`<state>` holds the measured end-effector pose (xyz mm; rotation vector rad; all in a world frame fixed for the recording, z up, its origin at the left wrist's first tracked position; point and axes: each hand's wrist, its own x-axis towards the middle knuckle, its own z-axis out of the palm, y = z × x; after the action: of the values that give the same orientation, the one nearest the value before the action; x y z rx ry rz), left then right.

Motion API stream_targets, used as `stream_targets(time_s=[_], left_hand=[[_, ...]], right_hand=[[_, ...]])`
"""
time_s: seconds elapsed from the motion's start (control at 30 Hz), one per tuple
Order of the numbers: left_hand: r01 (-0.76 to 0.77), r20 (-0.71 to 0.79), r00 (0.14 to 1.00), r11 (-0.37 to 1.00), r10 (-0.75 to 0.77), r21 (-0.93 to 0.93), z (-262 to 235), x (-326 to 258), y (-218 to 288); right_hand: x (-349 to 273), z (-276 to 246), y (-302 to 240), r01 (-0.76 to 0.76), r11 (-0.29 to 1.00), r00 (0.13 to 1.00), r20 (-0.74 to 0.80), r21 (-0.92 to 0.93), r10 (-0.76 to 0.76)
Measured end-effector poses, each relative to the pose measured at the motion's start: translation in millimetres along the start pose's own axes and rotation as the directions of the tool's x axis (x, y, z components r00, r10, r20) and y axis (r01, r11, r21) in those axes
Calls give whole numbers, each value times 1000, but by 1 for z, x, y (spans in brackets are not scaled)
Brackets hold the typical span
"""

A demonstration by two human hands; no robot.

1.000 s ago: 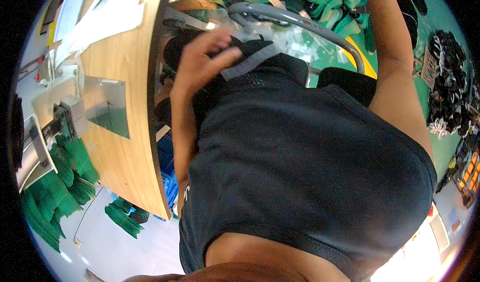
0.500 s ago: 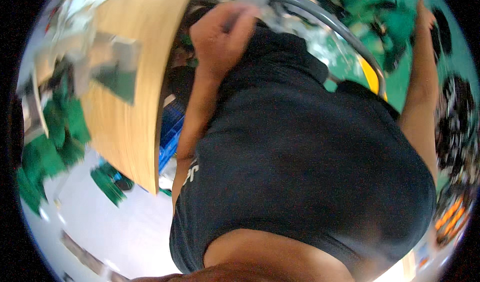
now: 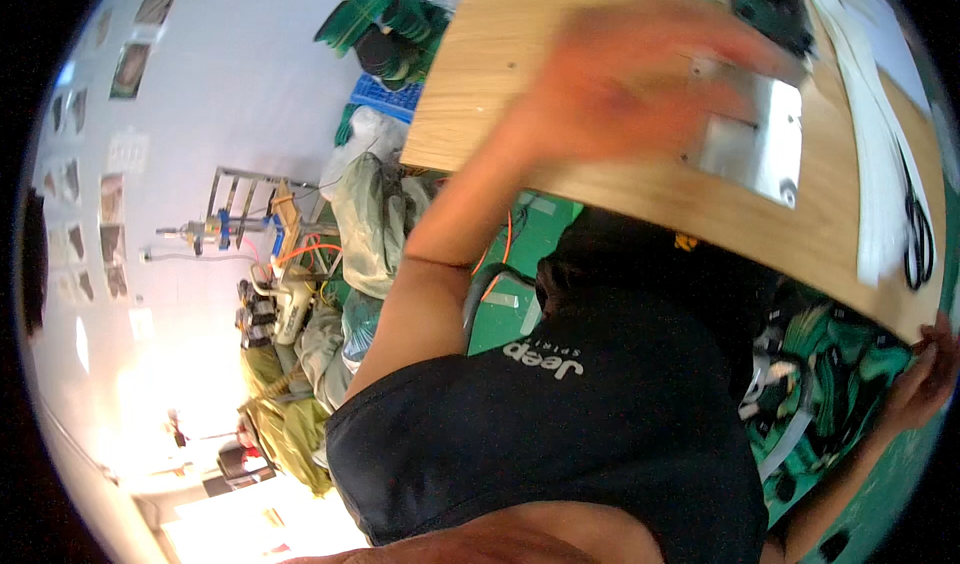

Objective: The person uses a manual stamping machine to apply sizing or brand labels to foam shoe insoles, first aligning each insole under the press and then pulling a sheet of adhesive labels through. The person also uses shears to cut the label sheet.

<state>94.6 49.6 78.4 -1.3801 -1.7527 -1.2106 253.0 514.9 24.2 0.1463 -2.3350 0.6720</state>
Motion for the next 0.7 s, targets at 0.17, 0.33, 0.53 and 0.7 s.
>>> stream_targets(time_s=[0.17, 0.33, 0.53, 0.7], left_hand=[[619, -501, 720, 772, -481, 148, -211, -89, -66], [911, -819, 399, 281, -412, 303, -409, -266, -139], [993, -960, -97, 45, -264, -113, -490, -308, -195], [865, -824, -419, 107, -382, -490, -528, -306, -216]], right_hand=[[-19, 120, -115, -195, 795, 914, 401, 574, -65], [27, 214, -215, -101, 817, 709, 617, 567, -341], [36, 257, -242, -226, 894, 650, 743, 388, -158], [34, 260, -234, -123, 906, 648, 724, 406, -237]])
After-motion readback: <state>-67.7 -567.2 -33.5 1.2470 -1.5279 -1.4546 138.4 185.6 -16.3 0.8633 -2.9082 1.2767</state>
